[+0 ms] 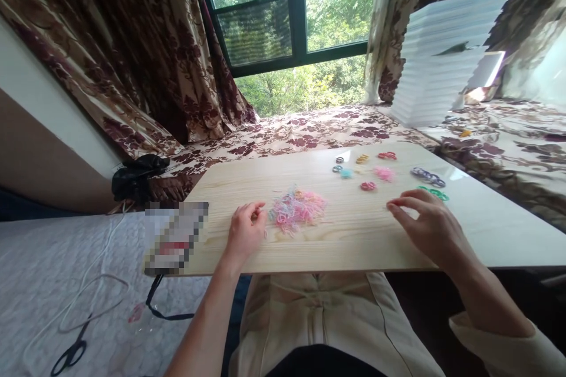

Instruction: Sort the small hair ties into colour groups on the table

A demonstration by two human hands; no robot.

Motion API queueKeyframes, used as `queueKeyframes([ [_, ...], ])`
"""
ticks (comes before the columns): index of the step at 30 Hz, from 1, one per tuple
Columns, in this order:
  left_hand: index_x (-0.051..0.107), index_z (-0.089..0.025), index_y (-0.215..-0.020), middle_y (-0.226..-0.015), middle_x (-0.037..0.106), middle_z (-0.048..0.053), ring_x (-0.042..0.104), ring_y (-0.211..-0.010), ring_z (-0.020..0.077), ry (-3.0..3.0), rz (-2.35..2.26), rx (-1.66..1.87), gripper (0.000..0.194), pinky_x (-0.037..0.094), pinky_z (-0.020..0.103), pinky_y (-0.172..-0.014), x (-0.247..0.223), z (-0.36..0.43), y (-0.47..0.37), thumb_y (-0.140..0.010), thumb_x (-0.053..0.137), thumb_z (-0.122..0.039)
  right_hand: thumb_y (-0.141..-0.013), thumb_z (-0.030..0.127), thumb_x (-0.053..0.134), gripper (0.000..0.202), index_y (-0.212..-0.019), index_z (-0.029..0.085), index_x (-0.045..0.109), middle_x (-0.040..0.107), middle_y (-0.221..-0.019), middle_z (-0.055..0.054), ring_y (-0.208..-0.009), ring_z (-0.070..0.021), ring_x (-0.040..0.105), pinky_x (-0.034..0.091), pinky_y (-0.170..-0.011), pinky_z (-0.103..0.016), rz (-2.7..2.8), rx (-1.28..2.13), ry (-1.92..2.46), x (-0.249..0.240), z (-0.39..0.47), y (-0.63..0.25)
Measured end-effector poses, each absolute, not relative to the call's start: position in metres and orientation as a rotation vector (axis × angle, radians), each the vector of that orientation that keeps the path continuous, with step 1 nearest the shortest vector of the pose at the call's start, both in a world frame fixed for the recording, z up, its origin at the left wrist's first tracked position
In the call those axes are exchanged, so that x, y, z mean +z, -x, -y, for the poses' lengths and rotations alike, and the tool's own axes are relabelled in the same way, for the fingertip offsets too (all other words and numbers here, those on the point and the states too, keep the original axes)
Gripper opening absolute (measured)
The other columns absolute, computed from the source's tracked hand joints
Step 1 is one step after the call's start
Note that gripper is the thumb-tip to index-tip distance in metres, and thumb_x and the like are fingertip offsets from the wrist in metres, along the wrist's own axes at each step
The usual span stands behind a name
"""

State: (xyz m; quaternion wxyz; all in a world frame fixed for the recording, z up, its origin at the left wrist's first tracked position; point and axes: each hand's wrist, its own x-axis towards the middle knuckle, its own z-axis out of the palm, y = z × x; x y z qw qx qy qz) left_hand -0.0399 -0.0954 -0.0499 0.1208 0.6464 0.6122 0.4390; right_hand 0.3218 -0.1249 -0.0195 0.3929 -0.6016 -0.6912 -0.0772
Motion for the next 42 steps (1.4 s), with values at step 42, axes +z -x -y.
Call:
queueKeyframes([
  [42, 0.073, -0.017, -0.098, -0.089, 0.072, 0.006, 0.064, -0.090, 0.0193, -1.922, -1.832, 1.260, 0.021, 0.051, 0.034, -0.090, -0.045, 0.097, 0.038, -0.085, 0.057, -0.019, -0.086, 0.035, 0.055, 0.023, -0.077, 0.027, 0.074, 0.068, -0.094, -0.005, -0.088, -0.0222, 0.065, 0.049, -0.079, -0.038, 2.049, 0.056, 1.424, -0.031, 0.119, -0.246],
])
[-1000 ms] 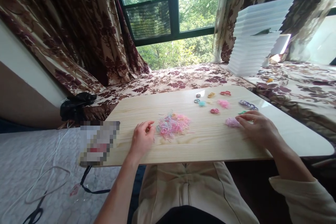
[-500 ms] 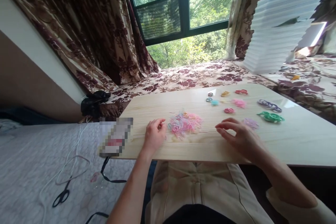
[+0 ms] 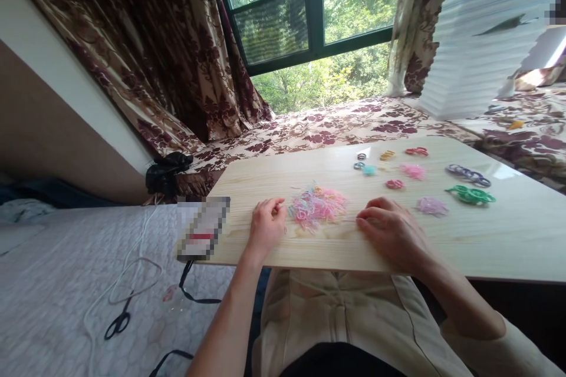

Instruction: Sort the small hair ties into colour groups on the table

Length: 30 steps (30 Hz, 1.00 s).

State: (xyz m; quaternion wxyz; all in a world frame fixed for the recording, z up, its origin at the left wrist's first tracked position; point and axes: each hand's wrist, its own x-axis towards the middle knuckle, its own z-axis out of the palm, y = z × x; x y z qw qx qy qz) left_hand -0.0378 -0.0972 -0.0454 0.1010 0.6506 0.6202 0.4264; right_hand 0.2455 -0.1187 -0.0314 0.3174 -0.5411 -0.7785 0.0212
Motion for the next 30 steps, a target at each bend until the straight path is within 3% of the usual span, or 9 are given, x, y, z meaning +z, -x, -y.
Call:
queueKeyframes([
  [19, 0.073, -0.016, -0.099, -0.089, 0.071, 0.006, 0.065, -0.087, 0.0184, -1.920, -1.825, 1.250, 0.022, 0.052, 0.034, -0.087, -0.0447, 0.0987, 0.0378, -0.086, 0.056, -0.020, -0.093, 0.031, 0.043, 0.027, -0.076, 0.023, 0.062, 0.066, -0.092, -0.006, -0.087, -0.0209, 0.060, 0.046, -0.082, -0.039, 2.132, 0.088, 1.313, -0.0320, 0.1212, -0.2408],
  [30, 0.073, -0.016, -0.098, -0.089, 0.072, 0.006, 0.064, -0.089, 0.0191, -1.915, -1.824, 1.265, 0.021, 0.051, 0.035, -0.090, -0.0446, 0.0979, 0.0374, -0.085, 0.056, -0.019, -0.086, 0.021, 0.050, 0.024, -0.080, 0.024, 0.073, 0.067, -0.091, -0.007, -0.087, -0.0213, 0.061, 0.045, -0.077, -0.037, 2.160, -0.001, 1.257, -0.0293, 0.1247, -0.2409],
])
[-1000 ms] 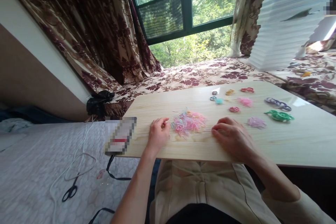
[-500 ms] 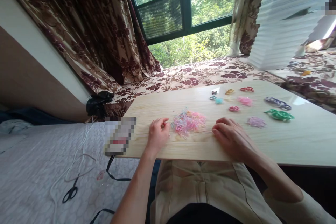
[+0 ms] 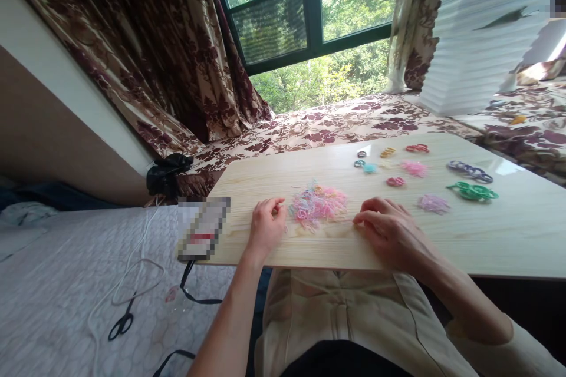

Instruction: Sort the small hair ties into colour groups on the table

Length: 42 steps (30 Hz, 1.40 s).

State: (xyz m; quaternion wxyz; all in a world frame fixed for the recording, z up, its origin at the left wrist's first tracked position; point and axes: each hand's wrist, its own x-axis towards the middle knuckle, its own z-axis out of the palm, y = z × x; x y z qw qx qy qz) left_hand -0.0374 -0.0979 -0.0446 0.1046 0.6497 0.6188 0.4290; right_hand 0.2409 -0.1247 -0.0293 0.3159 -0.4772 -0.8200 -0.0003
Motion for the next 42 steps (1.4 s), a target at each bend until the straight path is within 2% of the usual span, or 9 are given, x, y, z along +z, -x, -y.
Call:
queueKeyframes([
  [2, 0.072, -0.015, -0.098, -0.090, 0.072, 0.007, 0.064, -0.089, 0.0193, -1.918, -1.822, 1.265, 0.021, 0.051, 0.036, -0.090, -0.0445, 0.0980, 0.0376, -0.085, 0.056, -0.019, -0.084, 0.019, 0.051, 0.023, -0.078, 0.024, 0.073, 0.068, -0.092, -0.006, -0.087, -0.0210, 0.061, 0.045, -0.079, -0.037, 2.165, 0.003, 1.244, -0.0296, 0.1248, -0.2415],
  [8, 0.072, -0.017, -0.098, -0.090, 0.072, 0.006, 0.064, -0.091, 0.0193, -1.919, -1.825, 1.271, 0.021, 0.051, 0.035, -0.090, -0.0447, 0.0984, 0.0374, -0.084, 0.057, -0.019, -0.082, 0.015, 0.052, 0.029, -0.088, 0.028, 0.077, 0.068, -0.091, -0.006, -0.086, -0.0207, 0.061, 0.045, -0.076, -0.036, 2.180, -0.055, 1.232, -0.0313, 0.1243, -0.2422],
  [13, 0.072, -0.018, -0.098, -0.092, 0.072, 0.006, 0.064, -0.091, 0.0195, -1.920, -1.825, 1.276, 0.021, 0.051, 0.035, -0.090, -0.0451, 0.0979, 0.0376, -0.084, 0.056, -0.018, -0.082, 0.015, 0.053, 0.027, -0.082, 0.029, 0.077, 0.068, -0.090, -0.006, -0.085, -0.0203, 0.061, 0.045, -0.075, -0.036, 2.189, -0.039, 1.206, -0.0300, 0.1249, -0.2427],
  [19, 0.073, -0.017, -0.098, -0.090, 0.072, 0.006, 0.064, -0.090, 0.0197, -1.920, -1.828, 1.270, 0.021, 0.051, 0.035, -0.090, -0.0456, 0.0974, 0.0381, -0.084, 0.057, -0.019, -0.081, 0.011, 0.051, 0.034, -0.093, 0.028, 0.077, 0.069, -0.091, -0.006, -0.085, -0.0206, 0.061, 0.044, -0.075, -0.036, 2.196, -0.061, 1.221, -0.0299, 0.1248, -0.2413],
  [32, 0.073, -0.016, -0.099, -0.089, 0.071, 0.006, 0.063, -0.091, 0.0202, -1.921, -1.831, 1.264, 0.022, 0.051, 0.036, -0.090, -0.0449, 0.0981, 0.0386, -0.085, 0.057, -0.019, -0.079, 0.008, 0.046, 0.032, -0.075, 0.026, 0.072, 0.068, -0.086, -0.005, -0.079, -0.0180, 0.063, 0.048, -0.073, -0.033, 2.062, -0.010, 1.144, -0.0240, 0.1280, -0.2443],
  [42, 0.073, -0.015, -0.099, -0.089, 0.071, 0.007, 0.063, -0.090, 0.0204, -1.909, -1.820, 1.272, 0.021, 0.051, 0.037, -0.091, -0.0459, 0.0972, 0.0379, -0.085, 0.057, -0.019, -0.077, 0.010, 0.050, 0.026, -0.065, 0.024, 0.068, 0.067, -0.082, -0.003, -0.076, -0.0171, 0.062, 0.045, -0.073, -0.035, 2.065, 0.015, 1.167, -0.0263, 0.1268, -0.2454],
])
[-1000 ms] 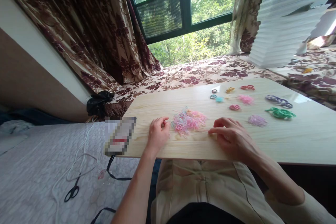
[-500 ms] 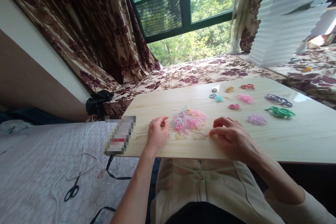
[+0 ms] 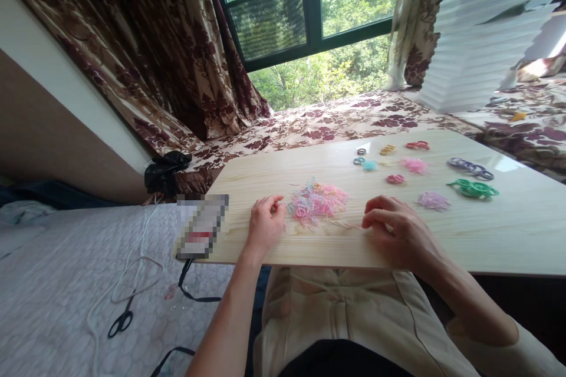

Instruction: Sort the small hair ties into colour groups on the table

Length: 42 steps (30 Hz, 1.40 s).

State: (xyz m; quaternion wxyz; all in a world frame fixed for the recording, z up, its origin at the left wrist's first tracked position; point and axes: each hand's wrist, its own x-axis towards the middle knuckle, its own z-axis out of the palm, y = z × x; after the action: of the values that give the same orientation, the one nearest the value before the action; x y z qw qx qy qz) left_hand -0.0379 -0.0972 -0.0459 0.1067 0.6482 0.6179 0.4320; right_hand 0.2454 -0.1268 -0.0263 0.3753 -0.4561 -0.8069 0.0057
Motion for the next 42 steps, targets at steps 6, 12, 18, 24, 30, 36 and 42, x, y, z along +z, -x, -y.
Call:
queueKeyframes([
  [6, 0.073, -0.015, -0.099, -0.090, 0.072, 0.007, 0.063, -0.090, 0.0202, -1.907, -1.815, 1.274, 0.021, 0.051, 0.036, -0.090, -0.0462, 0.0975, 0.0383, -0.085, 0.057, -0.019, -0.080, 0.024, 0.055, 0.016, -0.079, 0.026, 0.071, 0.066, -0.097, -0.005, -0.087, -0.0214, 0.063, 0.048, -0.082, -0.040, 2.053, 0.111, 1.266, -0.0335, 0.1323, -0.2527],
  [12, 0.072, -0.016, -0.100, -0.092, 0.072, 0.007, 0.063, -0.091, 0.0205, -1.904, -1.811, 1.267, 0.022, 0.051, 0.036, -0.090, -0.0465, 0.0970, 0.0397, -0.085, 0.057, -0.019, -0.084, 0.041, 0.059, 0.020, -0.077, 0.028, 0.073, 0.066, -0.102, -0.006, -0.092, -0.0249, 0.064, 0.049, -0.084, -0.045, 2.070, 0.127, 1.336, -0.0349, 0.1339, -0.2551],
  [18, 0.072, -0.016, -0.098, -0.093, 0.072, 0.007, 0.063, -0.090, 0.0201, -1.892, -1.813, 1.285, 0.021, 0.052, 0.036, -0.089, -0.0466, 0.0973, 0.0389, -0.083, 0.057, -0.018, -0.088, 0.038, 0.054, 0.027, -0.076, 0.027, 0.076, 0.067, -0.099, -0.008, -0.089, -0.0239, 0.065, 0.049, -0.080, -0.042, 2.091, 0.114, 1.318, -0.0336, 0.1315, -0.2546],
  [24, 0.072, -0.017, -0.098, -0.094, 0.072, 0.007, 0.064, -0.090, 0.0199, -1.876, -1.814, 1.291, 0.021, 0.052, 0.035, -0.090, -0.0468, 0.0976, 0.0383, -0.083, 0.057, -0.018, -0.091, 0.032, 0.050, 0.026, -0.077, 0.023, 0.069, 0.066, -0.096, -0.007, -0.086, -0.0217, 0.064, 0.048, -0.079, -0.040, 2.099, 0.091, 1.269, -0.0357, 0.1320, -0.2540],
  [30, 0.072, -0.017, -0.097, -0.093, 0.072, 0.007, 0.064, -0.089, 0.0198, -1.872, -1.816, 1.297, 0.021, 0.052, 0.035, -0.089, -0.0464, 0.0978, 0.0381, -0.083, 0.058, -0.018, -0.092, 0.030, 0.047, 0.025, -0.077, 0.022, 0.066, 0.066, -0.094, -0.007, -0.085, -0.0207, 0.064, 0.049, -0.078, -0.038, 2.085, 0.074, 1.239, -0.0345, 0.1327, -0.2537],
  [36, 0.072, -0.016, -0.098, -0.093, 0.073, 0.007, 0.065, -0.090, 0.0198, -1.875, -1.812, 1.295, 0.021, 0.053, 0.035, -0.088, -0.0470, 0.0977, 0.0381, -0.083, 0.057, -0.019, -0.090, 0.037, 0.052, 0.024, -0.080, 0.024, 0.070, 0.067, -0.097, -0.007, -0.086, -0.0209, 0.064, 0.047, -0.079, -0.039, 2.134, 0.047, 1.301, -0.0311, 0.1337, -0.2514],
  [42, 0.072, -0.016, -0.098, -0.093, 0.073, 0.007, 0.064, -0.091, 0.0201, -1.882, -1.815, 1.285, 0.021, 0.052, 0.037, -0.091, -0.0465, 0.0976, 0.0384, -0.083, 0.057, -0.019, -0.092, 0.032, 0.046, 0.026, -0.077, 0.024, 0.066, 0.068, -0.097, -0.006, -0.089, -0.0210, 0.062, 0.044, -0.077, -0.039, 2.179, 0.017, 1.346, -0.0306, 0.1327, -0.2461],
])
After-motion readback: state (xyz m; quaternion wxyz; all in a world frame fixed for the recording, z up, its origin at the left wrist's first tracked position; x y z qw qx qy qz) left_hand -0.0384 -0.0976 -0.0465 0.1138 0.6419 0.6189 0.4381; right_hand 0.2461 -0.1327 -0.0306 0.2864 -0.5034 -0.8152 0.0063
